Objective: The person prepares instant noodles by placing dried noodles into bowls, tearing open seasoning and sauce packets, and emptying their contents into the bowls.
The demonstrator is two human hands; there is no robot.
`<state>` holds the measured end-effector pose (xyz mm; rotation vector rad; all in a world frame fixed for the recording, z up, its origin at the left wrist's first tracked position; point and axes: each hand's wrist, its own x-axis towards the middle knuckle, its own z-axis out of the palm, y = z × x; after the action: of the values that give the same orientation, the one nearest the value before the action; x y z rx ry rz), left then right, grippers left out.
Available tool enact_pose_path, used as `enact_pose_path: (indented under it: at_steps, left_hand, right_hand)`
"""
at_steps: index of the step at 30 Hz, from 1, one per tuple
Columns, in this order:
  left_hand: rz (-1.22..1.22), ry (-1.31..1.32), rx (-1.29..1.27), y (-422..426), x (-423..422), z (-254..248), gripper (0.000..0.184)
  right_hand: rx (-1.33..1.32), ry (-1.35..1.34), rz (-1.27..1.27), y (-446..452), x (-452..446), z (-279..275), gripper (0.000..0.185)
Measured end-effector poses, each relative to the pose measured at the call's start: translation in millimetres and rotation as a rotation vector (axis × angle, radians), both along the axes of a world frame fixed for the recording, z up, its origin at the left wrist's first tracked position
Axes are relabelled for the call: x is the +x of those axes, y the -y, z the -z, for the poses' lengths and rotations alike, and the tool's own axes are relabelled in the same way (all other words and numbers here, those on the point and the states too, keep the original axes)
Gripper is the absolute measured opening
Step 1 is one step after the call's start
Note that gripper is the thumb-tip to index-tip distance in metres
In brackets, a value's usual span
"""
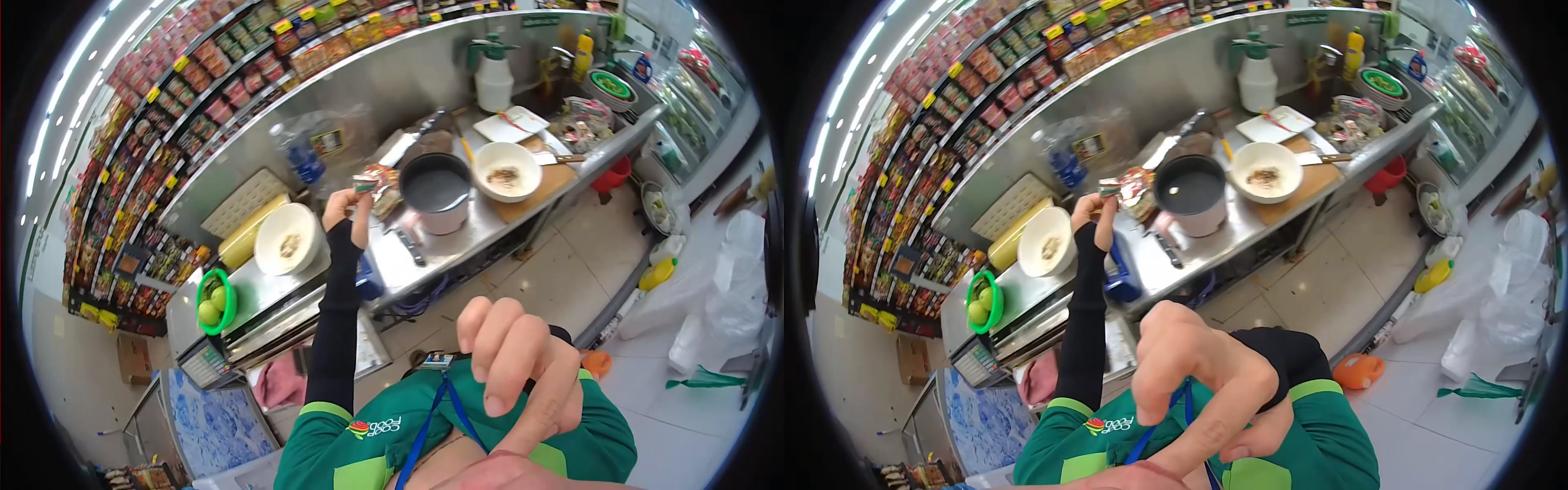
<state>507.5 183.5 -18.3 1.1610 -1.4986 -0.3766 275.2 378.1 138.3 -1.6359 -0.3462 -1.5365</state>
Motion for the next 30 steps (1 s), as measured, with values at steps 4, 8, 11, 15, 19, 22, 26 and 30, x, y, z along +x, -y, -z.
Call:
enact_pose_path:
  at_steps: [4,8,11,15,19,22,26,30]
  left_hand:
    - [0.316,-0.116,0.073,-22,-157,-3,0.008]
    - [0.617,-0.153,0.23,-40,-275,25,0.008]
    - [0.747,-0.353,0.44,-45,-337,49,0.012]
    - [0.816,-0.426,0.517,-30,-388,73,0.011]
    - [0.848,-0.429,0.582,-8,-431,89,0.011]
    - [0.841,-0.26,0.553,17,-466,103,0.012]
    - [0.864,-0.362,0.675,66,-521,132,0.014]
    - [0.86,-0.313,0.627,136,-576,138,0.015]
  right_hand:
    - [0.033,-0.074,0.217,-4,-94,0,0.019]
    - [0.072,-0.092,0.312,11,-182,8,0.002]
    - [0.167,0.039,0.585,36,-229,31,0.033]
    - [0.101,0.011,0.847,58,-288,56,0.047]
    - [-0.041,0.093,0.802,63,-312,26,0.044]
    - [-0.054,0.058,0.806,73,-336,16,0.018]
    - [-0.056,0.036,0.898,106,-374,26,0.008]
    - [-0.042,-0.133,0.975,152,-420,22,0.008]
